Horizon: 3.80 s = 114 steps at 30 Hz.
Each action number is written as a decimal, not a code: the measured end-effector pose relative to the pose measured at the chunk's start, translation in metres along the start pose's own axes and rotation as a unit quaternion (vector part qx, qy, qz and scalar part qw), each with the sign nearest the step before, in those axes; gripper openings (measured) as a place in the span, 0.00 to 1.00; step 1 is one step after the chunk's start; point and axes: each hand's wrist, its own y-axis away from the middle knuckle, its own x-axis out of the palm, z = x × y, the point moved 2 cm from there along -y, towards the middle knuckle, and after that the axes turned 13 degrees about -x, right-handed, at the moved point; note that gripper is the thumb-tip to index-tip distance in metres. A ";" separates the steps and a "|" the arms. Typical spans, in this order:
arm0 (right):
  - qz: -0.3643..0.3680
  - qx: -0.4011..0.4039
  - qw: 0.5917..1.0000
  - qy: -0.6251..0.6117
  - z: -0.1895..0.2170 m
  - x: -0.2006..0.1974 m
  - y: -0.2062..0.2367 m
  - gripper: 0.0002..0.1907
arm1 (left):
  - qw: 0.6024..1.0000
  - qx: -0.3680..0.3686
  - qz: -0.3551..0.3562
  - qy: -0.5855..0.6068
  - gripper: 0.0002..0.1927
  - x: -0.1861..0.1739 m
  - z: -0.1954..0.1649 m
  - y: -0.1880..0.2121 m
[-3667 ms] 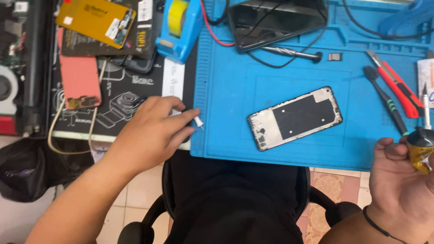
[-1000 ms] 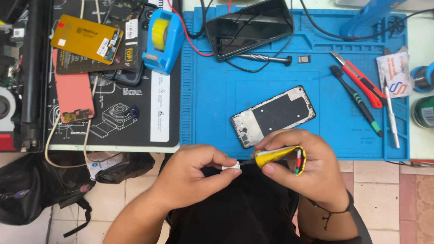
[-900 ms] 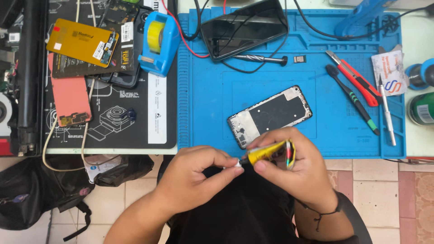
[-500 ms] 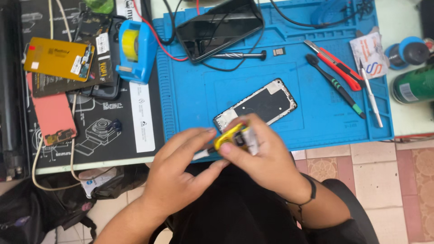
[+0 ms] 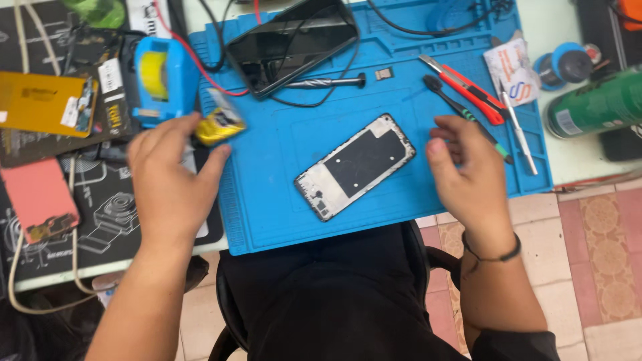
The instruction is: The person removes a battery from a disassembled smartphone, then applies adhesive to the phone's internal frame using a small tube and spreads it with a pen-like tool. The person handles the battery and frame while working on a blue mat.
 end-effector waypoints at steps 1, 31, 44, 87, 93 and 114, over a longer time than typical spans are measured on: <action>0.009 -0.002 1.000 0.030 -0.004 -0.002 -0.001 0.24 | 0.998 0.019 -0.040 -0.034 0.22 -0.002 -0.007 0.006; -0.058 -0.073 0.962 0.256 -0.063 -0.094 0.000 0.04 | 0.898 -0.204 0.127 0.368 0.19 0.010 -0.032 0.102; 0.148 -0.027 0.932 -0.330 -0.006 -0.073 0.055 0.08 | 0.793 -0.195 0.326 0.477 0.19 0.009 -0.090 0.087; -0.112 -0.055 0.991 0.051 0.007 -0.008 0.058 0.07 | 0.956 0.077 0.229 0.168 0.40 0.061 -0.138 0.075; -0.142 -0.055 0.988 0.000 0.000 -0.002 0.056 0.09 | 0.955 0.085 0.239 0.156 0.45 0.061 -0.139 0.074; -0.159 -0.072 0.984 0.014 -0.002 0.010 0.049 0.10 | 0.958 0.093 0.241 0.123 0.46 0.066 -0.140 0.081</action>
